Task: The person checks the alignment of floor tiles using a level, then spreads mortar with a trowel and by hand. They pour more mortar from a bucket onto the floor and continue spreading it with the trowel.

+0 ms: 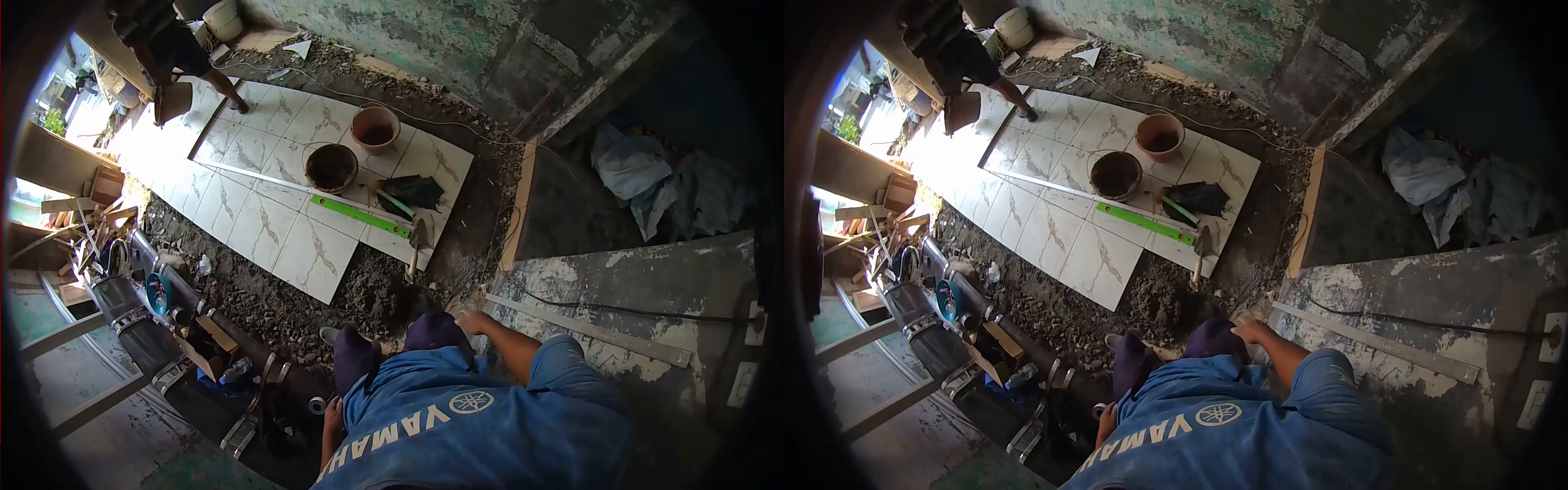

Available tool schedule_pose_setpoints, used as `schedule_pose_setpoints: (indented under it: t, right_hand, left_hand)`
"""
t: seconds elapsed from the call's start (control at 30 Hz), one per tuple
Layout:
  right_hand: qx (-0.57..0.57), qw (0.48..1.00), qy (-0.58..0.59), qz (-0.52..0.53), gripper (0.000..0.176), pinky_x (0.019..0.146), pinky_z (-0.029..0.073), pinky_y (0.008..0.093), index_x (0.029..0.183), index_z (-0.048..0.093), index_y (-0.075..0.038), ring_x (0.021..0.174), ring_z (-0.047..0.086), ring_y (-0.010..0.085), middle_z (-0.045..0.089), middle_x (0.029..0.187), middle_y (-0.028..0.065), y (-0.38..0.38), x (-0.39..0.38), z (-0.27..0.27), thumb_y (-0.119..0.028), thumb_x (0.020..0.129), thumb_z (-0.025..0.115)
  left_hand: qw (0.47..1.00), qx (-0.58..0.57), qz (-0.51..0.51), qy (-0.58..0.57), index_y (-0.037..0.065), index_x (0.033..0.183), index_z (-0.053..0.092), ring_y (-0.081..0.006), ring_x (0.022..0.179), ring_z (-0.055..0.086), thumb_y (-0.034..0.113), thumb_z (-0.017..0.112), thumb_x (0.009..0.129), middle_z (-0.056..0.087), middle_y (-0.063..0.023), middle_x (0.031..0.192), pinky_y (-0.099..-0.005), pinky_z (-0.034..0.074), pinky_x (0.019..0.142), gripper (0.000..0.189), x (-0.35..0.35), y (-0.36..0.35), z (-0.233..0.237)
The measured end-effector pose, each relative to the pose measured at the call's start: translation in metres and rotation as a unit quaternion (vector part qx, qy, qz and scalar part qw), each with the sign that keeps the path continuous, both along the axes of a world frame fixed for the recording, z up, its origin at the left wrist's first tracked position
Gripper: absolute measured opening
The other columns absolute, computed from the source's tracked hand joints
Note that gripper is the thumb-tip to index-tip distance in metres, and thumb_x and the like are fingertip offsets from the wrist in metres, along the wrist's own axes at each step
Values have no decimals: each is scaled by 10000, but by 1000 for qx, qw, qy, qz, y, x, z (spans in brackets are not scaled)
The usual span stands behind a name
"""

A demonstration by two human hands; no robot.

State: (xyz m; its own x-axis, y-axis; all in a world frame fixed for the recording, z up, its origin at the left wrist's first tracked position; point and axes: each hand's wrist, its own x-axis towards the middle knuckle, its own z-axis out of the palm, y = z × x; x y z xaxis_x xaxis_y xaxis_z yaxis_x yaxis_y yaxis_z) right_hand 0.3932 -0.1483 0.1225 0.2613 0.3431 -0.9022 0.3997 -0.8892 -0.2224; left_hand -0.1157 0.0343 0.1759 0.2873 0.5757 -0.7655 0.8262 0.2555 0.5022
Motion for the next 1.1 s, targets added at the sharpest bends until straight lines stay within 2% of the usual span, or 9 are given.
schedule_pose_setpoints:
  t: [0.13,0.2,0.3,0.4,0.5,0.63,0.77,0.93,1.1]
  right_hand:
    - [39,998,23,-43,783,1066,382,429,1438,412,-37,1302,466,361,485,1398,242,-8,-61,-7,-625,923,468]
    - [119,973,166,-106,747,1060,381,414,1422,440,-31,1303,472,347,475,1419,227,-5,-76,-32,-611,951,437]
    - [186,957,139,-172,767,1027,402,422,1363,502,3,1232,542,308,563,1335,203,-4,-91,-72,-628,927,471]
    - [159,863,149,-456,662,865,493,360,1277,584,-45,950,648,216,683,1082,124,22,-90,52,-598,916,536]
    - [213,870,77,-438,615,727,518,331,1262,573,-45,851,655,182,677,1016,88,28,-107,44,-552,915,586]
    - [215,946,-104,-218,455,793,534,372,1057,687,-55,905,693,257,714,1006,157,15,-146,18,-478,897,636]
    - [185,954,-103,-214,487,844,517,386,1064,687,-65,978,670,313,708,1012,150,2,-177,25,-509,875,626]
    - [169,954,-134,-208,450,816,528,359,1083,681,-37,928,688,264,711,1008,150,-5,-195,38,-445,898,639]
    - [151,964,-110,-191,476,875,511,387,1098,674,-45,1026,658,312,685,1085,188,11,-185,59,-469,888,629]
  left_hand:
    - [1000,-29,-6,-10,-53,1185,624,-212,1010,643,263,580,954,686,-164,1093,-313,480,894,394,7,26,7]
    - [997,-57,59,-10,-51,1078,680,-129,855,637,284,625,933,711,-88,940,-285,498,758,369,14,43,22]
    - [999,-46,-19,13,-39,997,713,-127,784,641,321,650,921,713,-69,841,-291,503,718,373,-13,85,-16]
    - [999,22,-16,-45,-42,924,716,-103,724,619,283,658,906,686,-46,758,-292,491,663,331,-18,112,-9]
    - [993,13,6,-119,-31,902,714,-109,742,627,197,643,890,680,-37,748,-287,498,680,239,-43,131,-22]
    - [978,75,41,-188,-22,1023,685,-152,906,659,102,631,848,705,-102,922,-290,506,803,220,-68,114,-8]
    - [986,119,-61,-97,-18,1056,673,-154,960,653,151,614,891,704,-121,991,-273,495,841,243,-105,94,-13]
    - [998,5,-8,-55,-3,764,661,-102,604,529,256,584,935,608,-15,648,-308,406,556,320,-143,82,-38]
    - [998,-2,3,-64,-18,791,687,-128,673,600,244,663,891,636,-55,669,-307,478,639,281,-134,77,-40]
